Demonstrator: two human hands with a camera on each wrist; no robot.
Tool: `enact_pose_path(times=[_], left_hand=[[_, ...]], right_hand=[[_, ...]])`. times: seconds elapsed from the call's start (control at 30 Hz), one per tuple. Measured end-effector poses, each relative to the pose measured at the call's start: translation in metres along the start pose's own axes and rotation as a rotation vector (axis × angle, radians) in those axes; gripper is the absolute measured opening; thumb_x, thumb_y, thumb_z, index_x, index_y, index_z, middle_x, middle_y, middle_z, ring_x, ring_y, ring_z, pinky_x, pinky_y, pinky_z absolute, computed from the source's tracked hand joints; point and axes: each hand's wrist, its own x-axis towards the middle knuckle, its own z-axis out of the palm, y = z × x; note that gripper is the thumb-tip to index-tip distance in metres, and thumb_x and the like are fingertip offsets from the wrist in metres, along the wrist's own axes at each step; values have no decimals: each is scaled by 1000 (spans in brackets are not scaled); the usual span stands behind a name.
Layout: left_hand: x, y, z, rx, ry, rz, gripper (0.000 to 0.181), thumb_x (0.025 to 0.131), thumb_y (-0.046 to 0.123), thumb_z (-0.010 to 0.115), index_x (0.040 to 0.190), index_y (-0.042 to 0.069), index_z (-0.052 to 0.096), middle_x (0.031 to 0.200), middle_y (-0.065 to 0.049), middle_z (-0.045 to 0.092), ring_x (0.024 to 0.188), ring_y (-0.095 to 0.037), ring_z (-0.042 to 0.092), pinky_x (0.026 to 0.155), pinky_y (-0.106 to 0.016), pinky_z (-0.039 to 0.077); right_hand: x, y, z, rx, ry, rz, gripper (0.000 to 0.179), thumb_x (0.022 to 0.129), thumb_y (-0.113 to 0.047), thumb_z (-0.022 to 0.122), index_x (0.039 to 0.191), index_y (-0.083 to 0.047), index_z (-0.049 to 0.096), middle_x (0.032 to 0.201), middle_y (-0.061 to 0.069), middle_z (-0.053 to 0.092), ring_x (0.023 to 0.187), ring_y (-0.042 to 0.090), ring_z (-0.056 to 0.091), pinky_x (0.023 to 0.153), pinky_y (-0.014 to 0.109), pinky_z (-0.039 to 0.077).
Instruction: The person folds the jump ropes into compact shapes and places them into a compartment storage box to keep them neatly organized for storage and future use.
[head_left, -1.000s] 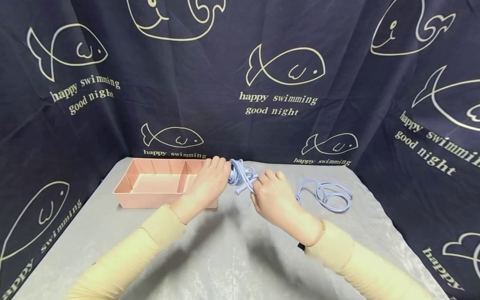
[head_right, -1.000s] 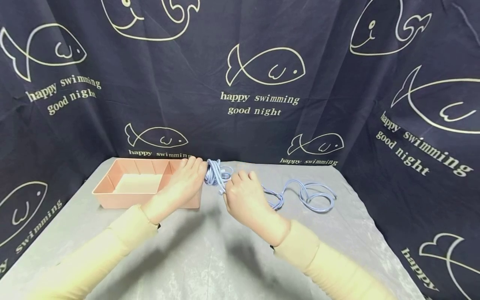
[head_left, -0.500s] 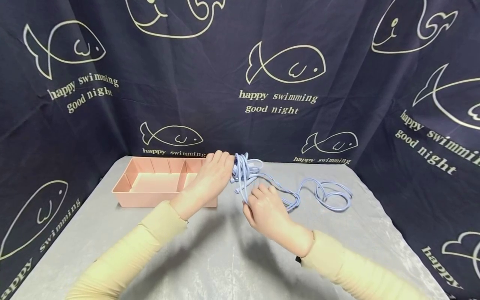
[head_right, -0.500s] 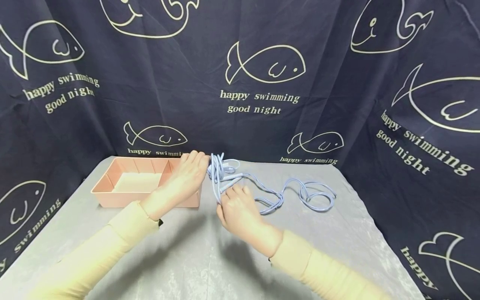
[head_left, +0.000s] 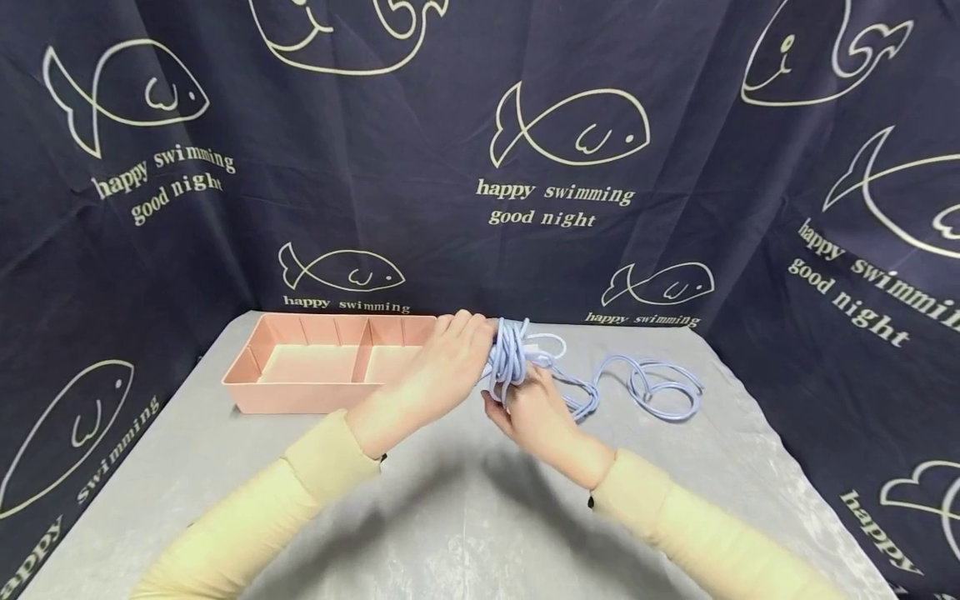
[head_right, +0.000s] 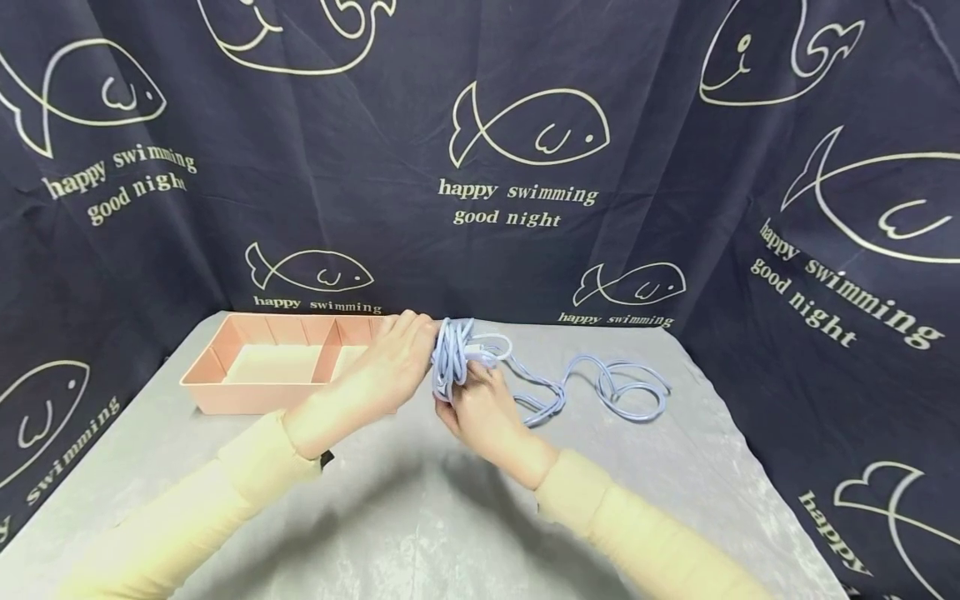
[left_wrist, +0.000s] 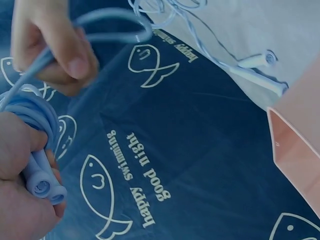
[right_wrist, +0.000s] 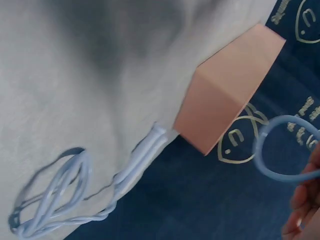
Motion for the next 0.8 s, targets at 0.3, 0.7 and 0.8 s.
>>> enact_pose_path(times=[0.3,0.7,0.8], left_hand=[[-5,10,-10,-71,0,83,11,91,8,47,102,6,47,98,-5,50,89,-22,45,73,-33,33],[-18,20,-21,-59,-109,200,21,89,9,52,109,4,53,107,-7,55,97,-22,48,84,-33,36],[-22,21,-23,-55,-123,223,21,89,8,52,109,3,53,107,-8,55,100,-23,49,86,-33,36]], right_hand=[[10,26,7,-166,41,-120,15,80,-20,53,84,-5,56,75,8,57,75,28,53,68,39,39],[37,58,-7,-104,150,-326,26,95,-18,42,77,-8,58,96,7,61,89,28,54,70,42,40],[42,63,-17,-157,129,-443,31,96,-19,43,72,-9,59,102,4,66,100,27,57,80,44,43]])
